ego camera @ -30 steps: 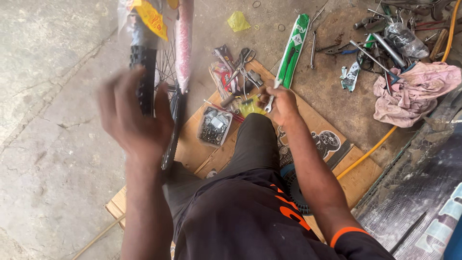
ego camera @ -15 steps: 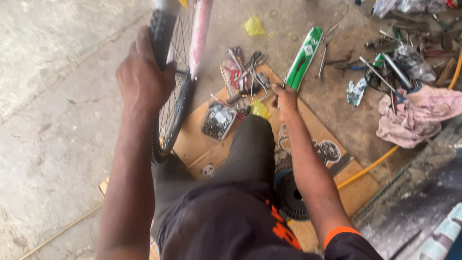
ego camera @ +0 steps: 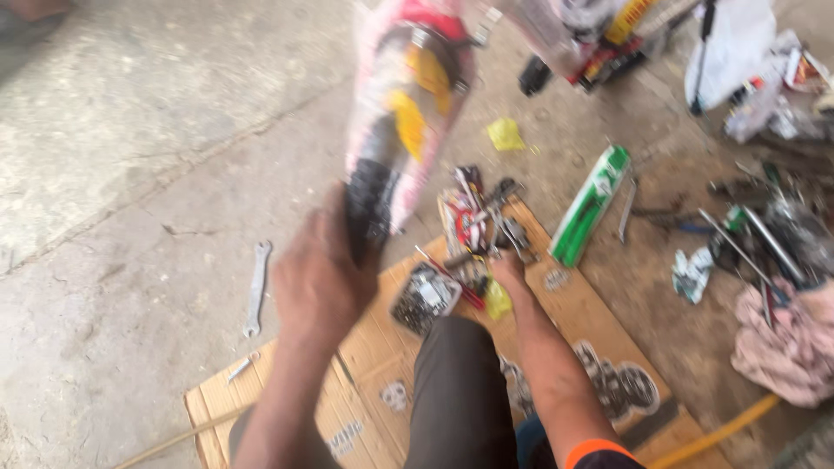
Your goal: The person assembles a bicycle by attaching a pedal to the crank arm and tightening it with a wrench. They then move to the front fork to install the front wheel, securing it with a quick-release skewer.
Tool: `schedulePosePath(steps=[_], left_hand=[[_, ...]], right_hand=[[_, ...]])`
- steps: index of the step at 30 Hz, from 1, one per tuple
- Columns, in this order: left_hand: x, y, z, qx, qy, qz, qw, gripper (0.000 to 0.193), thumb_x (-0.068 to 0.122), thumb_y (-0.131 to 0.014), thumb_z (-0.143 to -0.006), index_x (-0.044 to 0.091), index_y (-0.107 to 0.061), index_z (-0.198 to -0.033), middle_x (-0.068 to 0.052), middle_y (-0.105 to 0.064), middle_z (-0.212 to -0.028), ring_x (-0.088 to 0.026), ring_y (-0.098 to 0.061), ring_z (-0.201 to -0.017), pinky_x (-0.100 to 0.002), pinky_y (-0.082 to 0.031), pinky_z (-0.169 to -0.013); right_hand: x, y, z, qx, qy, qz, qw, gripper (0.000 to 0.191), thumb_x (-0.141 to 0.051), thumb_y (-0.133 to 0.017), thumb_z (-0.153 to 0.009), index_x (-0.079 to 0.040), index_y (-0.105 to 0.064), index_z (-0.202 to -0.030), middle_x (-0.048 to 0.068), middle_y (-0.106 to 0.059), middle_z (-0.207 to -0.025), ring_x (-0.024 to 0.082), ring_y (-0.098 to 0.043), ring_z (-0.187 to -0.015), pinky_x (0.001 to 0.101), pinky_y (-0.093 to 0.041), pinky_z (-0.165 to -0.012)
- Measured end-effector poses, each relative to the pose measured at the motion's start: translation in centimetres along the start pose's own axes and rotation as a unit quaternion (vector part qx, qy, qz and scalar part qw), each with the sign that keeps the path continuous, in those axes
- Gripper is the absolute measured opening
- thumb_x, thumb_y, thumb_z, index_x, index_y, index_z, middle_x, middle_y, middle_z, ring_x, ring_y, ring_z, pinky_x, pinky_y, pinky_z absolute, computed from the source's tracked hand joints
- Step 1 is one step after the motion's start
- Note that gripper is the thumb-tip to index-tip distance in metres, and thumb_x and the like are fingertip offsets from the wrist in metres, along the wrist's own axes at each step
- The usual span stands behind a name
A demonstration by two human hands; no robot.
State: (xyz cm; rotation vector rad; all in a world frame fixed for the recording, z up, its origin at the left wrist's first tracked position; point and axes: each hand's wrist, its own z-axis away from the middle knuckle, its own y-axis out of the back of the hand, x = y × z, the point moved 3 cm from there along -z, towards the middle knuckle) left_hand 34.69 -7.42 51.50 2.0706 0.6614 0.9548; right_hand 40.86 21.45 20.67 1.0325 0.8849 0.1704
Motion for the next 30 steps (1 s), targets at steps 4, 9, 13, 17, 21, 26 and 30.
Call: schedulePosePath(steps=[4, 9, 13, 17, 21, 26, 30], left_hand=[[-0.8, 0.0, -0.8, -0.057, 0.055, 0.01, 0.997, 0.062, 0.018, -0.073, -0.085, 0.009, -0.051, -0.142, -0.017, -0.068, -0.104, -0.04, -0.068, -0.084, -0.054, -0.053, -0.068], [-2.2, 0.2, -0.3, -0.069, 0.019, 0.062, 0.995, 0.074, 0.013, -0.07, -0.084, 0.0, -0.04, -0.15, -0.023, -0.065, -0.112, -0.043, -0.064, -0.093, -0.054, -0.052, -0.077], [-3.5, 0.3, 0.5, -0.073, -0.016, 0.124, 0.989, 0.081, 0.013, -0.071, -0.081, -0.007, -0.035, -0.151, -0.029, -0.06, -0.122, -0.047, -0.062, -0.099, -0.053, -0.051, -0.082], [-4.8, 0.1, 0.4, -0.098, -0.04, 0.198, 0.975, 0.086, 0.015, -0.076, -0.083, -0.011, -0.032, -0.153, -0.033, -0.055, -0.133, -0.048, -0.061, -0.105, -0.055, -0.05, -0.085], [-5.6, 0.2, -0.8, -0.082, -0.044, 0.199, 0.976, 0.086, 0.016, -0.077, -0.086, -0.011, -0.034, -0.156, -0.032, -0.057, -0.134, -0.044, -0.063, -0.112, -0.052, -0.053, -0.092], [-5.7, 1.8, -2.9, -0.109, 0.004, 0.235, 0.966, 0.085, 0.018, -0.079, -0.083, -0.007, -0.041, -0.154, -0.032, -0.06, -0.131, -0.041, -0.066, -0.11, -0.053, -0.052, -0.091], [-5.3, 3.9, -3.8, -0.055, 0.008, 0.22, 0.974, 0.078, 0.018, -0.08, -0.09, -0.003, -0.043, -0.155, -0.027, -0.06, -0.135, -0.038, -0.066, -0.114, -0.052, -0.052, -0.097]], right_hand=[[0.9, -4.3, -2.0, -0.057, -0.055, -0.159, 0.984, 0.027, -0.019, -0.067, -0.082, -0.011, -0.08, -0.104, 0.015, -0.079, -0.096, 0.027, -0.073, -0.09, 0.0428, -0.056, -0.084], [2.5, -10.0, -5.3, -0.093, -0.128, -0.172, 0.972, 0.025, -0.026, -0.062, -0.092, -0.004, -0.074, -0.098, 0.016, -0.074, -0.09, 0.03, -0.069, -0.075, 0.0466, -0.053, -0.068], [-0.1, -10.1, -5.4, 0.101, -0.135, -0.127, 0.977, 0.035, -0.018, -0.086, -0.079, 0.004, -0.068, -0.1, 0.02, -0.07, -0.089, 0.028, -0.064, -0.072, 0.0426, -0.052, -0.062], [-4.4, -9.2, -5.0, -0.035, -0.253, -0.438, 0.862, 0.036, -0.008, -0.071, -0.094, -0.012, -0.055, -0.126, 0.012, -0.056, -0.084, 0.032, -0.053, -0.066, 0.0509, -0.04, -0.055], [-9.0, -5.7, -6.2, -0.068, -0.222, -0.513, 0.827, 0.031, -0.009, -0.067, -0.094, -0.013, -0.057, -0.123, 0.008, -0.057, -0.084, 0.025, -0.05, -0.063, 0.0438, -0.04, -0.054], [-9.9, -0.8, -4.3, -0.09, -0.22, -0.542, 0.806, 0.025, -0.01, -0.062, -0.094, -0.015, -0.06, -0.118, 0.002, -0.058, -0.084, 0.016, -0.046, -0.059, 0.0348, -0.041, -0.053], [-8.3, 3.9, 1.5, -0.139, -0.256, -0.531, 0.796, 0.022, -0.01, -0.058, -0.094, -0.017, -0.063, -0.115, -0.003, -0.059, -0.083, 0.009, -0.043, -0.056, 0.0276, -0.041, -0.052]])
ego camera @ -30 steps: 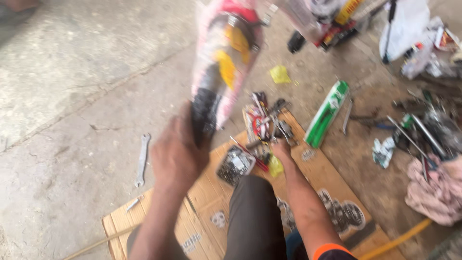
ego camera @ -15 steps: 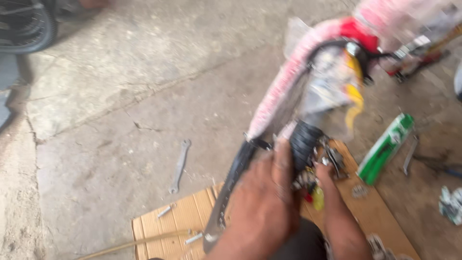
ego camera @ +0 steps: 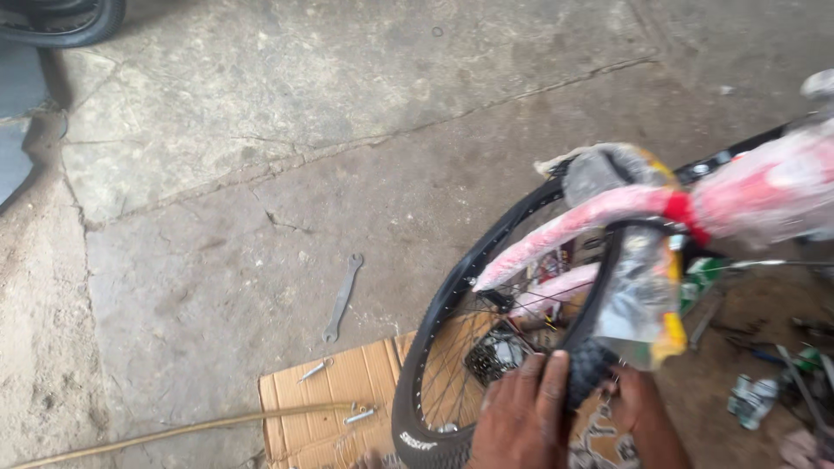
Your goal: The person assembles a bicycle by attaching a pedal to the crank arm and tightening it with a wrench. They then move to the front fork to install the front wheel, securing it with a quick-release skewer.
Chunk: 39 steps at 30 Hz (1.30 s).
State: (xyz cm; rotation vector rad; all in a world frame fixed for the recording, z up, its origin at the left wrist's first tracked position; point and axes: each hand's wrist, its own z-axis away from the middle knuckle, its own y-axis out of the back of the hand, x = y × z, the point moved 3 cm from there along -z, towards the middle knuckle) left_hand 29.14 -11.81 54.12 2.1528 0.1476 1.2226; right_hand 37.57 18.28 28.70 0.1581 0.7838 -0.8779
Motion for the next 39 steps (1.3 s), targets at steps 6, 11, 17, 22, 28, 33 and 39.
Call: schedulePosePath(steps=[6, 11, 17, 22, 28, 33, 39], left_hand=[[1.4, 1.8, -0.6, -0.07, 0.059, 0.057, 0.994, 0.076, 0.011, -0.072, -0.087, 0.001, -0.037, -0.154, -0.026, -0.055, -0.138, -0.043, -0.058, -0.115, -0.055, -0.046, -0.097], [4.5, 3.6, -2.3, -0.137, 0.172, 0.018, 0.975, 0.071, 0.014, -0.069, -0.091, 0.01, -0.036, -0.154, -0.023, -0.054, -0.134, -0.042, -0.056, -0.117, -0.055, -0.044, -0.1], [8.3, 5.4, -4.0, -0.252, 0.255, -0.081, 0.93, 0.072, 0.016, -0.064, -0.093, 0.012, -0.03, -0.156, -0.021, -0.051, -0.137, -0.039, -0.053, -0.124, -0.054, -0.041, -0.108], [12.9, 9.4, -4.4, -0.289, 0.294, -0.119, 0.903, 0.074, 0.016, -0.067, -0.09, 0.009, -0.031, -0.154, -0.02, -0.045, -0.147, -0.038, -0.051, -0.128, -0.05, -0.047, -0.104], [23.8, 19.0, -2.4, -0.234, 0.312, 0.013, 0.921, 0.064, 0.038, -0.073, -0.089, 0.006, -0.053, -0.141, -0.017, -0.064, -0.133, -0.032, -0.064, -0.12, -0.045, -0.052, -0.102], [32.1, 25.4, -1.8, -0.17, 0.257, 0.195, 0.931, 0.065, 0.045, -0.069, -0.089, 0.004, -0.058, -0.138, -0.017, -0.07, -0.13, -0.027, -0.067, -0.122, -0.043, -0.051, -0.103], [34.9, 30.3, -3.9, -0.009, 0.213, 0.346, 0.914, 0.062, 0.038, -0.067, -0.096, -0.004, -0.052, -0.138, -0.019, -0.063, -0.134, -0.027, -0.06, -0.128, -0.04, -0.046, -0.107]], right_hand=[[0.8, 2.8, 15.4, 0.024, -0.151, -0.033, 0.988, 0.026, -0.019, -0.061, -0.095, -0.004, -0.063, -0.115, 0.002, -0.056, -0.073, 0.01, -0.04, -0.049, 0.0301, -0.041, -0.05], [-1.3, 0.6, 28.4, -0.035, -0.166, 0.052, 0.984, 0.033, -0.025, -0.062, -0.091, -0.002, -0.064, -0.115, 0.007, -0.054, -0.066, 0.016, -0.043, -0.046, 0.0387, -0.047, -0.049], [-4.6, -3.3, 38.8, -0.01, -0.2, 0.031, 0.979, 0.032, -0.027, -0.064, -0.092, -0.003, -0.063, -0.114, 0.006, -0.054, -0.066, 0.016, -0.044, -0.046, 0.0377, -0.046, -0.049], [-7.8, -3.0, 47.5, -0.043, -0.183, -0.035, 0.981, 0.031, -0.028, -0.065, -0.092, -0.005, -0.062, -0.113, 0.006, -0.054, -0.067, 0.016, -0.045, -0.047, 0.0369, -0.046, -0.05], [-16.3, -4.0, 58.9, -0.13, -0.076, -0.135, 0.979, 0.024, -0.021, -0.067, -0.096, -0.002, -0.06, -0.11, 0.004, -0.056, -0.071, 0.011, -0.045, -0.049, 0.0314, -0.043, -0.049], [-24.9, -9.3, 64.9, -0.216, -0.036, -0.01, 0.976, 0.023, -0.016, -0.063, -0.095, -0.001, -0.063, -0.113, 0.002, -0.056, -0.07, 0.008, -0.044, -0.05, 0.029, -0.045, -0.052], [-29.6, -18.6, 67.8, -0.386, -0.013, 0.048, 0.921, 0.02, -0.016, -0.064, -0.101, -0.001, -0.062, -0.115, 0.001, -0.06, -0.072, 0.007, -0.048, -0.055, 0.0246, -0.042, -0.052]])
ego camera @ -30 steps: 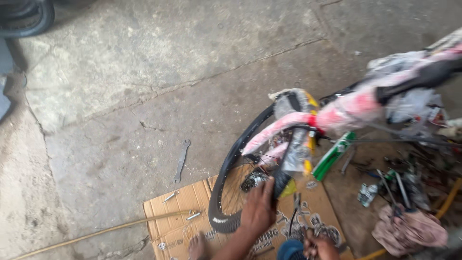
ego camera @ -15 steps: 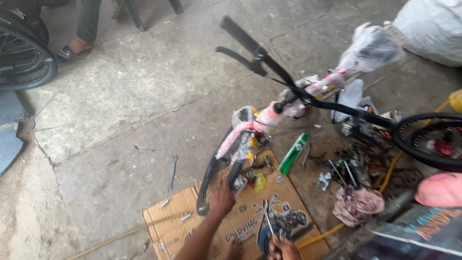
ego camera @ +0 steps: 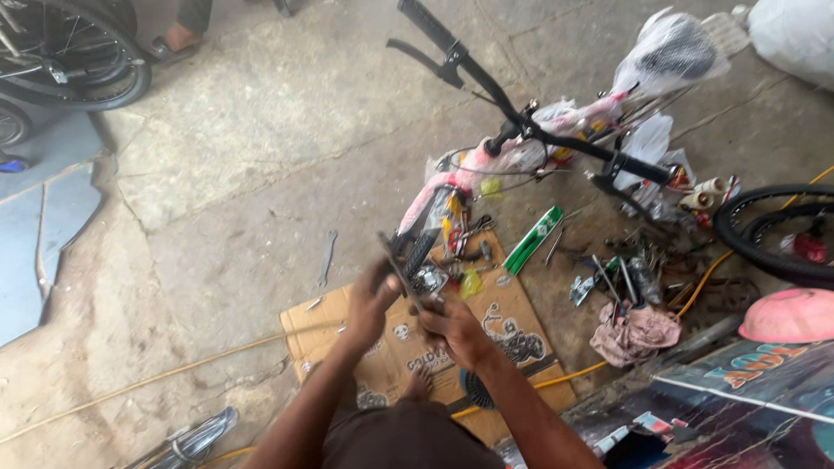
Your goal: The person assembles a bicycle by attaching a pedal to the crank arm and tightening it with a wrench. They then move to the front fork to install the front wheel, securing it with a quick-release skewer.
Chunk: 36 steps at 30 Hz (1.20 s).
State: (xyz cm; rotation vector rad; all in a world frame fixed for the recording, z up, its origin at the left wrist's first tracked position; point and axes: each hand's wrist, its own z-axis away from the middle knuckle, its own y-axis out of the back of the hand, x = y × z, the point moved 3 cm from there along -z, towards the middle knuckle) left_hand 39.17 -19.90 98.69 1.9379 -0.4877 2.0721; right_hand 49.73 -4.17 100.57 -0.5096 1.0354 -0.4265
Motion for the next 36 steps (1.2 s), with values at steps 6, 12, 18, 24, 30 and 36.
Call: schedulePosePath(steps=[6, 12, 18, 24, 30, 36], left_hand=[[2.2, 6.5, -2.6, 0.096, 0.071, 0.123, 0.985, 0.035, 0.027, -0.064, -0.099, -0.003, -0.063, -0.117, -0.011, -0.071, -0.096, -0.02, -0.068, -0.086, -0.034, -0.055, -0.08], [1.4, 17.6, -6.2, 0.082, 0.12, 0.087, 0.986, 0.021, 0.02, -0.066, -0.098, 0.0, -0.064, -0.095, -0.007, -0.067, -0.08, -0.015, -0.065, -0.072, -0.03, -0.053, -0.068], [4.7, 29.1, -14.1, -0.024, 0.097, -0.012, 0.995, 0.022, 0.016, -0.075, -0.093, -0.002, -0.063, -0.095, -0.006, -0.065, -0.08, -0.012, -0.06, -0.071, -0.029, -0.049, -0.064], [5.8, 34.7, -20.8, -0.087, 0.083, 0.021, 0.993, 0.027, 0.028, -0.068, -0.099, 0.002, -0.068, -0.107, 0.0, -0.068, -0.087, -0.007, -0.058, -0.074, -0.025, -0.049, -0.065], [5.3, 35.6, -28.6, -0.121, 0.127, -0.021, 0.984, 0.029, 0.026, -0.065, -0.102, 0.0, -0.071, -0.114, -0.003, -0.066, -0.083, -0.008, -0.057, -0.071, -0.025, -0.048, -0.063], [4.2, 33.5, -42.4, -0.183, 0.038, -0.055, 0.981, 0.033, 0.016, -0.065, -0.1, -0.003, -0.067, -0.127, -0.007, -0.072, -0.104, -0.011, -0.064, -0.093, -0.028, -0.053, -0.084]], right_hand=[[0.2, -6.0, -6.9, 0.0, 0.023, 0.208, 0.978, 0.017, -0.019, -0.064, -0.098, -0.007, -0.071, -0.108, -0.002, -0.069, -0.078, 0.004, -0.052, -0.06, 0.0219, -0.044, -0.053], [4.5, -12.2, -17.2, 0.102, 0.01, 0.275, 0.956, 0.02, -0.025, -0.071, -0.099, -0.005, -0.073, -0.099, 0.0, -0.068, -0.077, 0.005, -0.053, -0.06, 0.0234, -0.044, -0.051], [1.5, -20.0, -28.4, 0.15, 0.034, 0.237, 0.959, 0.017, -0.023, -0.072, -0.092, -0.009, -0.073, -0.101, -0.003, -0.071, -0.078, 0.005, -0.055, -0.061, 0.0227, -0.044, -0.052], [-1.0, -21.8, -35.3, 0.163, 0.094, 0.277, 0.942, 0.018, -0.021, -0.073, -0.095, -0.003, -0.07, -0.097, -0.002, -0.065, -0.077, 0.006, -0.057, -0.068, 0.0252, -0.049, -0.057], [-4.4, -19.4, -41.3, 0.193, 0.152, 0.258, 0.935, 0.02, -0.02, -0.069, -0.097, -0.002, -0.072, -0.103, -0.001, -0.068, -0.081, 0.007, -0.061, -0.075, 0.0247, -0.052, -0.068], [-9.8, -13.0, -51.1, 0.318, 0.169, 0.187, 0.914, 0.025, -0.024, -0.07, -0.098, -0.001, -0.074, -0.107, 0.001, -0.066, -0.077, 0.008, -0.056, -0.069, 0.0249, -0.046, -0.062]])
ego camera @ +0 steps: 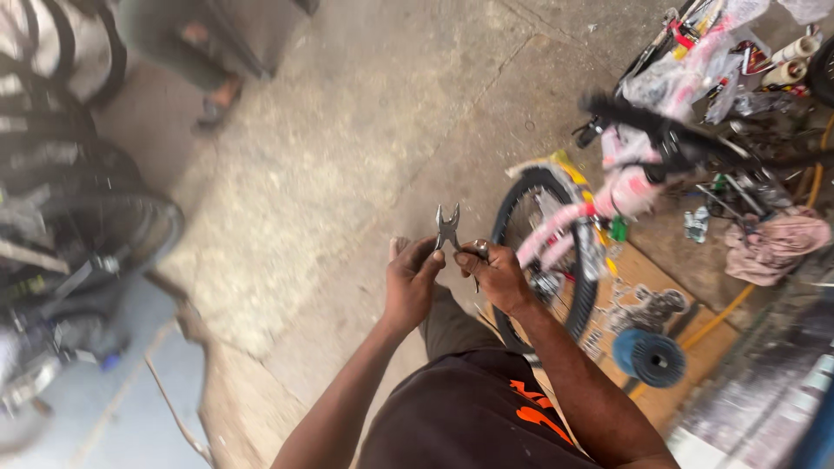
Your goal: The person assembles a bicycle by attaching a pedal to the crank arm and tightening it with a wrench. They then move to the front fork to install the front wheel, securing it with a quick-release skewer.
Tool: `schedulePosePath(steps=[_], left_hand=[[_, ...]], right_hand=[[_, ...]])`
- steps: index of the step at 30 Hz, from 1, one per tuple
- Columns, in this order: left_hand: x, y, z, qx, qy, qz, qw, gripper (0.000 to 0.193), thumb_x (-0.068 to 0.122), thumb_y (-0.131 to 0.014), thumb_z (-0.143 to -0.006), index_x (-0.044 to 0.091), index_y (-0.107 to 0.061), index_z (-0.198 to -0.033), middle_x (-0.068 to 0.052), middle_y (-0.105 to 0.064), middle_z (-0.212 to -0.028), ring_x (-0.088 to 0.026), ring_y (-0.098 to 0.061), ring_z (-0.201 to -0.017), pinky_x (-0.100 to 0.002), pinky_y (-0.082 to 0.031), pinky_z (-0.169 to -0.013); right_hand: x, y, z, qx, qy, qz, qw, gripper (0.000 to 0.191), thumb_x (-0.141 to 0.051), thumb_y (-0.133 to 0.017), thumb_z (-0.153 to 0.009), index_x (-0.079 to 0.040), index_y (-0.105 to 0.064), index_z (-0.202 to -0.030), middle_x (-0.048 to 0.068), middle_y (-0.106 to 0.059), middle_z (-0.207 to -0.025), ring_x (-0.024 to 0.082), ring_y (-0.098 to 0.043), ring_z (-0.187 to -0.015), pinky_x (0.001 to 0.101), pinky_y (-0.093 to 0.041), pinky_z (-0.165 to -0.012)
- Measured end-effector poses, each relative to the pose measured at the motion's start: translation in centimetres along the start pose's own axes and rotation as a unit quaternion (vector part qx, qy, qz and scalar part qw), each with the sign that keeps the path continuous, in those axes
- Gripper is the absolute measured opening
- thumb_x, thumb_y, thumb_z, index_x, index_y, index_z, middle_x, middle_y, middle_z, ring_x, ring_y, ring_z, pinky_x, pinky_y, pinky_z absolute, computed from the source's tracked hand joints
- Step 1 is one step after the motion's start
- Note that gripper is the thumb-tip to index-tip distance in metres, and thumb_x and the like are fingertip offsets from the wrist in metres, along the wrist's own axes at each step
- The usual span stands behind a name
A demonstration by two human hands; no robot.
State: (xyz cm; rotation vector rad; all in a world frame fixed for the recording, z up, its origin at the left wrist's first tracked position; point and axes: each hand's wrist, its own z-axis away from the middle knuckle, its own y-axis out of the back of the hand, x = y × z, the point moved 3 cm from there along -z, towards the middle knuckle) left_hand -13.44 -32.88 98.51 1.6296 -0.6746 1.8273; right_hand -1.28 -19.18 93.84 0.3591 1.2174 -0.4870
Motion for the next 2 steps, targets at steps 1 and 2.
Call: schedulePosePath(steps=[1, 2], left_hand=[[-0.2, 0.5, -3.2, -0.007, 0.01, 0.005, 1.0, 0.033, 0.016, -0.065, -0.1, -0.003, -0.067, -0.126, -0.007, -0.072, -0.106, -0.011, -0.064, -0.094, -0.029, -0.054, -0.086], [-0.3, 0.8, -6.7, -0.013, 0.019, 0.011, 1.0, 0.033, 0.016, -0.065, -0.099, -0.003, -0.067, -0.126, -0.008, -0.073, -0.108, -0.011, -0.064, -0.096, -0.029, -0.054, -0.088]], right_hand=[[0.0, 0.0, -3.1, 0.015, -0.017, -0.01, 1.0, 0.026, -0.024, -0.07, -0.097, -0.001, -0.074, -0.108, 0.001, -0.066, -0.076, 0.009, -0.053, -0.066, 0.0256, -0.044, -0.058], [-0.2, 0.2, -6.3, 0.021, -0.02, -0.031, 0.999, 0.026, -0.025, -0.07, -0.096, -0.002, -0.074, -0.108, 0.001, -0.066, -0.077, 0.009, -0.052, -0.064, 0.026, -0.043, -0.057]])
